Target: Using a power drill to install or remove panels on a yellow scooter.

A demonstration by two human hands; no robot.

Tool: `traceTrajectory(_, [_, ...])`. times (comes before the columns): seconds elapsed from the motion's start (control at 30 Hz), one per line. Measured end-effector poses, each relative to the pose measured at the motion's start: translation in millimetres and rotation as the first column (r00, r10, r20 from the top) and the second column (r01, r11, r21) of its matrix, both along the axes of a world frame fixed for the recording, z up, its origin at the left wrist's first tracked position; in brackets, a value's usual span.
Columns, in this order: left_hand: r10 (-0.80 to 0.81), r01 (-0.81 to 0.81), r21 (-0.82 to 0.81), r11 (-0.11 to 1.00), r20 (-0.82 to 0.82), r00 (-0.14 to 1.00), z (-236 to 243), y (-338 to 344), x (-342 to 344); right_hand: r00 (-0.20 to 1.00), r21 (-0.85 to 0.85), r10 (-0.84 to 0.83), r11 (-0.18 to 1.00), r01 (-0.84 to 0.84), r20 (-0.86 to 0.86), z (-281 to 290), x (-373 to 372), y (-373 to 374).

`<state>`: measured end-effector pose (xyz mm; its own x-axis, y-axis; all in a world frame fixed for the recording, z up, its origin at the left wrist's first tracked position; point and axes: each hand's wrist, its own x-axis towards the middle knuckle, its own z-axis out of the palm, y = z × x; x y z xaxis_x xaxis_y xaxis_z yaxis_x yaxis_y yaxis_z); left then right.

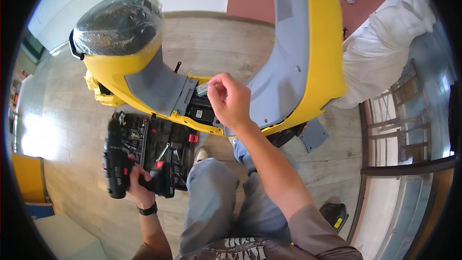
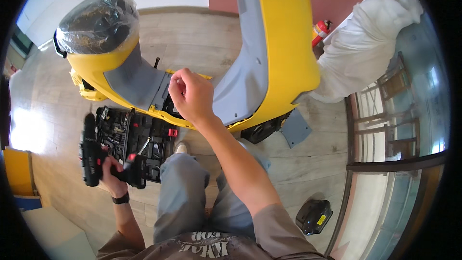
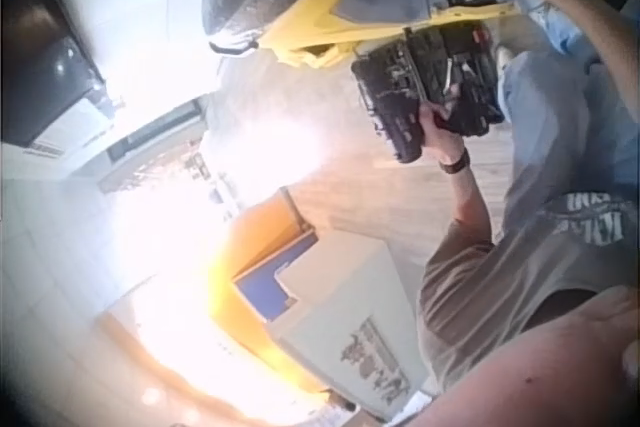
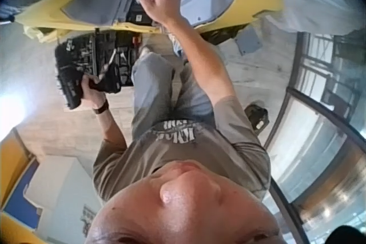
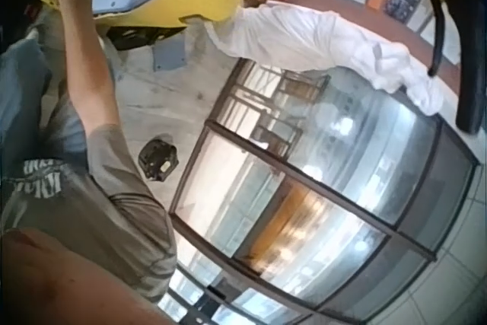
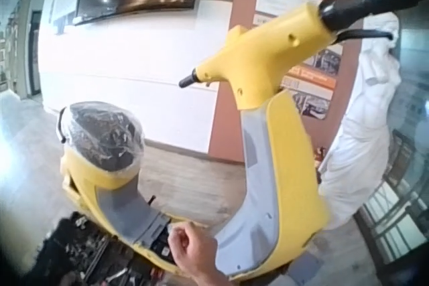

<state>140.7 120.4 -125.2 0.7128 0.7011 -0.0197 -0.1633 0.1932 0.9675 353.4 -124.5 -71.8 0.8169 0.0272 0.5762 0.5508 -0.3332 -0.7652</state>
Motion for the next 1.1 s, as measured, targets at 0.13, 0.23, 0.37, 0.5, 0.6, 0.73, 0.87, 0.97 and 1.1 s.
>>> traceTrajectory(0.13, [-0.211,0.226,-0.042,0.973,0.227,0.951,81.5,-28.8,37.1,0.998,0.195,-0.051,0.979,0.059,-0.043,8.8,-13.6,-5.4])
traceTrajectory(0.23, [-0.379,0.402,-0.069,0.913,0.220,0.899,113.1,-66.0,62.6,0.991,0.388,-0.103,0.912,0.131,-0.091,15.2,-34.2,-20.6])
traceTrajectory(0.37, [-0.593,0.618,-0.107,0.779,0.196,0.781,119.3,-116.7,111.7,0.913,0.327,-0.407,0.858,0.397,-0.039,16.4,-48.3,-62.1])
traceTrajectory(0.5, [-0.775,0.800,-0.122,0.587,0.201,0.599,97.0,-137.8,152.6,0.746,0.312,-0.666,0.706,0.636,-0.013,8.1,-46.3,-99.8])
traceTrajectory(0.6, [-0.847,0.866,-0.177,0.469,0.187,0.497,74.2,-133.7,165.7,0.630,0.133,-0.771,0.636,0.760,0.090,3.4,-41.4,-119.8])
traceTrajectory(0.73, [-0.864,0.890,-0.202,0.409,0.228,0.449,58.2,-123.4,180.2,0.617,-0.001,-0.758,0.631,0.776,0.208,4.1,-31.8,-136.6])
traceTrajectory(0.87, [-0.928,0.948,-0.159,0.275,0.214,0.305,60.4,-111.2,200.3,0.708,0.011,-0.651,0.738,0.675,0.275,4.9,-20.4,-133.7])
traceTrajectory(0.97, [-0.959,0.969,-0.127,0.212,0.165,0.232,53.7,-106.5,209.6,0.723,-0.105,-0.610,0.736,0.668,0.323,2.2,-17.8,-129.1])
traceTrajectory(1.1, [-0.905,0.854,0.310,0.417,0.230,0.358,29.8,-109.3,218.8,0.701,-0.077,-0.657,0.712,0.698,0.277,-4.3,-18.1,-130.0])
